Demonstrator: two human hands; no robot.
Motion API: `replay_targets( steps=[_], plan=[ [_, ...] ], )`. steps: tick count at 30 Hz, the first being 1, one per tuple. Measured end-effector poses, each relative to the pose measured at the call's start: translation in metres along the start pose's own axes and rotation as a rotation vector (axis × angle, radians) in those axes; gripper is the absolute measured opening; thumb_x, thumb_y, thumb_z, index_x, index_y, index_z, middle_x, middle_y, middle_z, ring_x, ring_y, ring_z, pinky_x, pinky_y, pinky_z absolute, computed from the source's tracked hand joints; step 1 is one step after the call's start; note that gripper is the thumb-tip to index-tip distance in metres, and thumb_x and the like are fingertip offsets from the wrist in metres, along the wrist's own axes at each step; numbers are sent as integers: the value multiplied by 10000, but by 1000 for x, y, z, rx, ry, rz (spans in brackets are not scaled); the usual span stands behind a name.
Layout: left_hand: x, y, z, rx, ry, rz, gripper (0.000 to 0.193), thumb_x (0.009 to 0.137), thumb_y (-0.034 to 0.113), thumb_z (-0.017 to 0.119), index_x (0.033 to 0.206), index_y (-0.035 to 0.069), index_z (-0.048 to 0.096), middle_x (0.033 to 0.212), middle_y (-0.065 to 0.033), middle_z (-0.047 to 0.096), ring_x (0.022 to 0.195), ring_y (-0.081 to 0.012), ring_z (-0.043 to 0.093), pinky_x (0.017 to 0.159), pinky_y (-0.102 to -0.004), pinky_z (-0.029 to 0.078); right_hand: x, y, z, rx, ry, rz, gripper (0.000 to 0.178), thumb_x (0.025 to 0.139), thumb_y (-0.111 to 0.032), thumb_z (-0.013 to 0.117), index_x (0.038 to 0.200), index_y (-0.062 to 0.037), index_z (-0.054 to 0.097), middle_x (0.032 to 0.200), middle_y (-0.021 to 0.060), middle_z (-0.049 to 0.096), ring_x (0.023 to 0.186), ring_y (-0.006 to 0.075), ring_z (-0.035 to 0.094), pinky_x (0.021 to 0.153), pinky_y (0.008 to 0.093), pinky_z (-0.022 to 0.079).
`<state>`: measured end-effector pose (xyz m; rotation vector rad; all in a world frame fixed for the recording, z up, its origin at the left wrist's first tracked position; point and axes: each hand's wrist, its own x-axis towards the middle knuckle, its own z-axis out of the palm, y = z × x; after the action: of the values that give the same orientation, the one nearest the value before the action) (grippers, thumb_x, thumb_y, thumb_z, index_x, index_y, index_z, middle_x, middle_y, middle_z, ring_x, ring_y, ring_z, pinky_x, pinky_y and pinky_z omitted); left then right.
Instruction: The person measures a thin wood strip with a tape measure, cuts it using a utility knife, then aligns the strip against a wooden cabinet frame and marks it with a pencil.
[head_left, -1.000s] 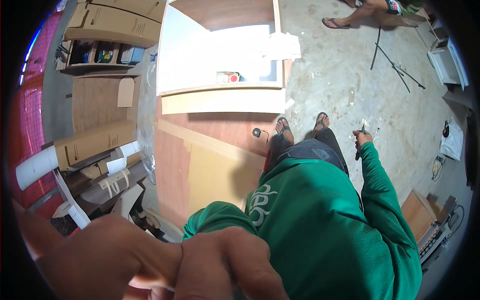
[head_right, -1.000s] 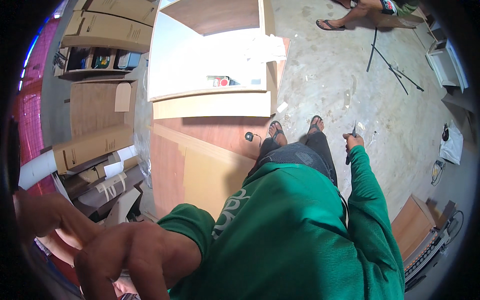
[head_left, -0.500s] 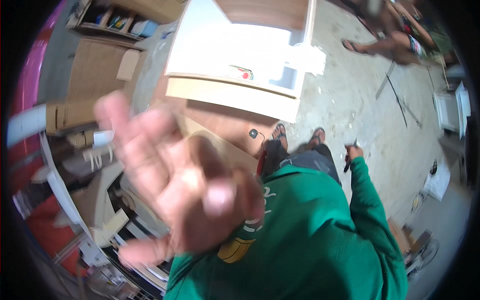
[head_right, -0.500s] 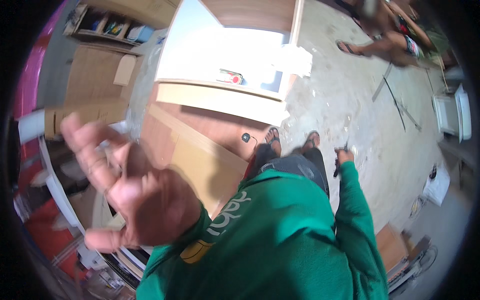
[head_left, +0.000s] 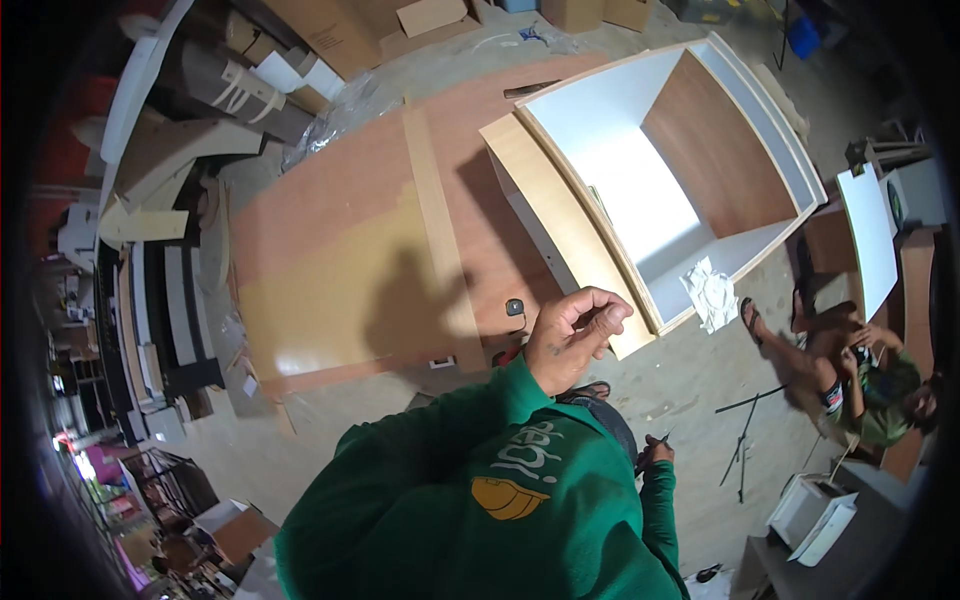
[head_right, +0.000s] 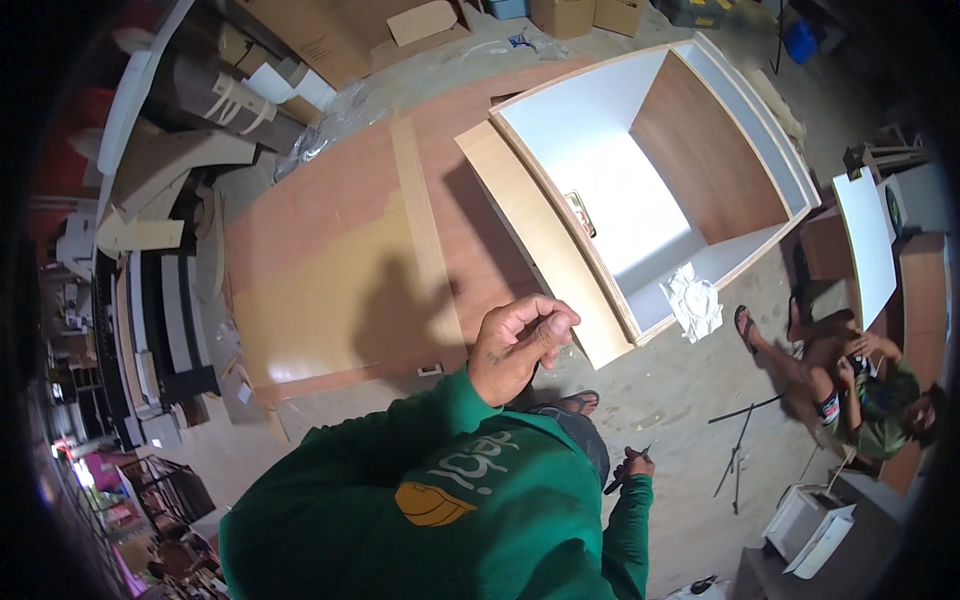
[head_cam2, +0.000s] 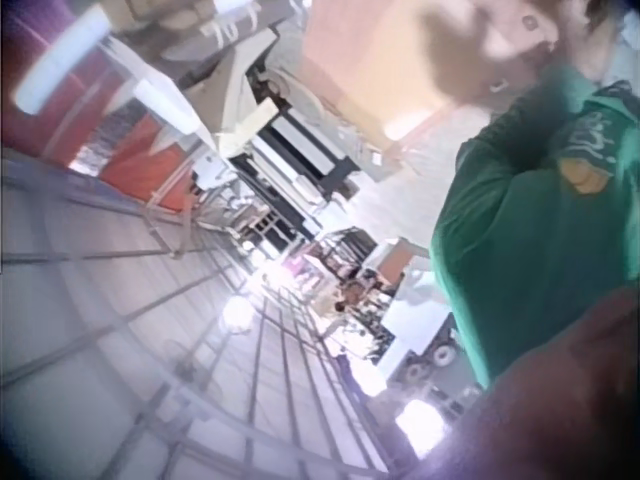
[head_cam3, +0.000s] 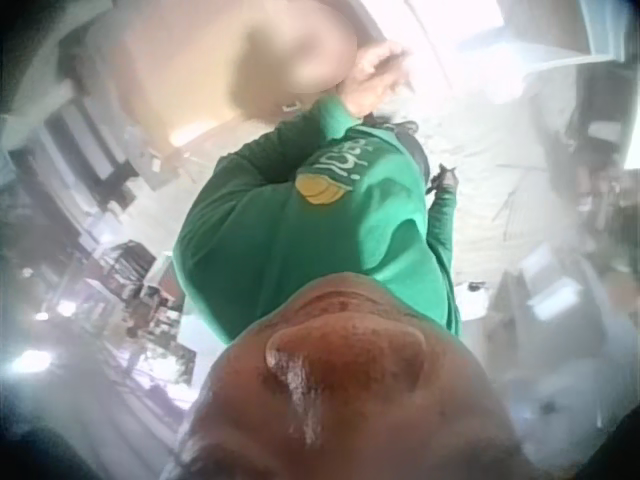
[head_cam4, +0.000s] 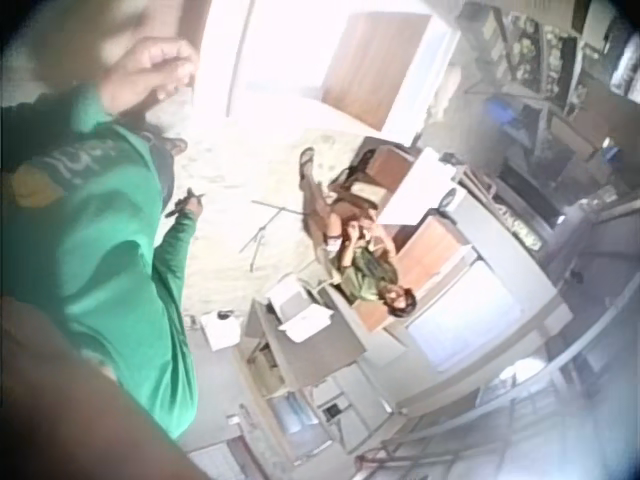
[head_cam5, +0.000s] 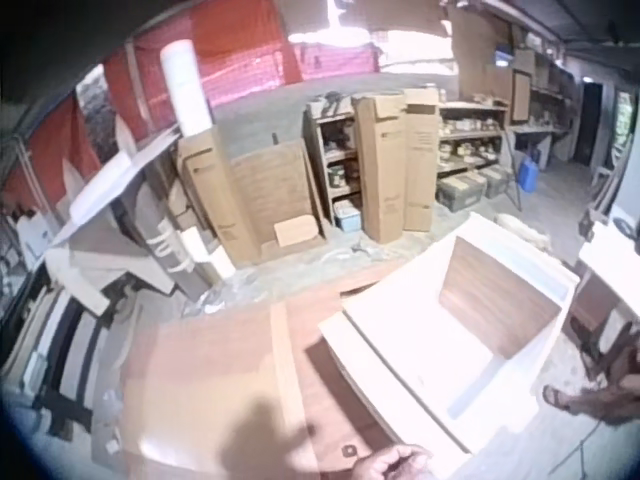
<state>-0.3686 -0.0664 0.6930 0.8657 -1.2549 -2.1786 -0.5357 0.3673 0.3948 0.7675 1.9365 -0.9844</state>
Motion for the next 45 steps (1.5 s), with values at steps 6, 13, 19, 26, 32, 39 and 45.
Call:
replay_targets(
  steps=[6, 13, 19, 26, 32, 39, 45],
  plan=[
    [41, -53, -29, 192, 186, 193, 135, 978, 100, 654, 1071, 2, 648, 895, -16, 640, 788, -81, 558, 701, -257, 484, -15, -46, 27, 63, -101, -171, 273, 861, -206, 787, 790, -93, 549, 598, 25, 517, 416, 170, 457, 375, 352, 376],
    [78, -102, -72, 377, 88, -155, 196, 980, 137, 649, 1134, 19, 683, 976, -54, 707, 861, -85, 607, 771, -273, 527, -27, -94, 119, -21, -255, -236, 487, 954, -369, 687, 1377, -146, 588, 1163, 130, 726, 739, 228, 640, 595, 380, 497],
    [71, -124, -85, 671, 49, -3, 276, 951, 206, 686, 1139, 4, 667, 1051, -141, 722, 970, -231, 692, 867, -364, 551, -27, -118, 182, 189, -199, -165, 453, 964, -370, 674, 1327, -109, 602, 1100, 134, 723, 747, 256, 661, 568, 384, 501],
    [23, -172, -133, 925, -182, -158, 368, 917, 288, 711, 1146, 6, 652, 1126, -196, 706, 1052, -358, 684, 930, -440, 531, -18, -136, 207, 226, -93, -200, 271, 949, -369, 692, 951, -107, 620, 763, 14, 581, 614, 181, 536, 538, 359, 438],
    [-35, -218, -147, 1288, -450, -424, 412, 910, 401, 698, 1133, 55, 680, 1138, -206, 702, 1064, -408, 667, 936, -502, 516, -15, -132, 201, 293, -101, -126, 296, 946, -321, 684, 948, -27, 647, 775, 57, 613, 563, 191, 543, 490, 346, 451],
    [-63, -242, -107, 1517, -395, -707, 650, 918, 582, 633, 1244, 22, 669, 1250, -252, 664, 1206, -430, 610, 1035, -512, 474, 5, -79, 122, 400, -185, -58, 169, 955, -197, 601, 990, -41, 546, 697, 89, 564, 582, 250, 549, 507, 399, 478],
    [-86, -252, -83, 1582, -637, -654, 632, 936, 561, 611, 1180, -15, 698, 1254, -250, 657, 1207, -408, 611, 1031, -491, 477, 19, 21, 24, 334, -25, 26, 361, 1022, -327, 535, 1168, -10, 443, 895, 217, 661, 648, 357, 652, 550, 503, 552]
  ],
)
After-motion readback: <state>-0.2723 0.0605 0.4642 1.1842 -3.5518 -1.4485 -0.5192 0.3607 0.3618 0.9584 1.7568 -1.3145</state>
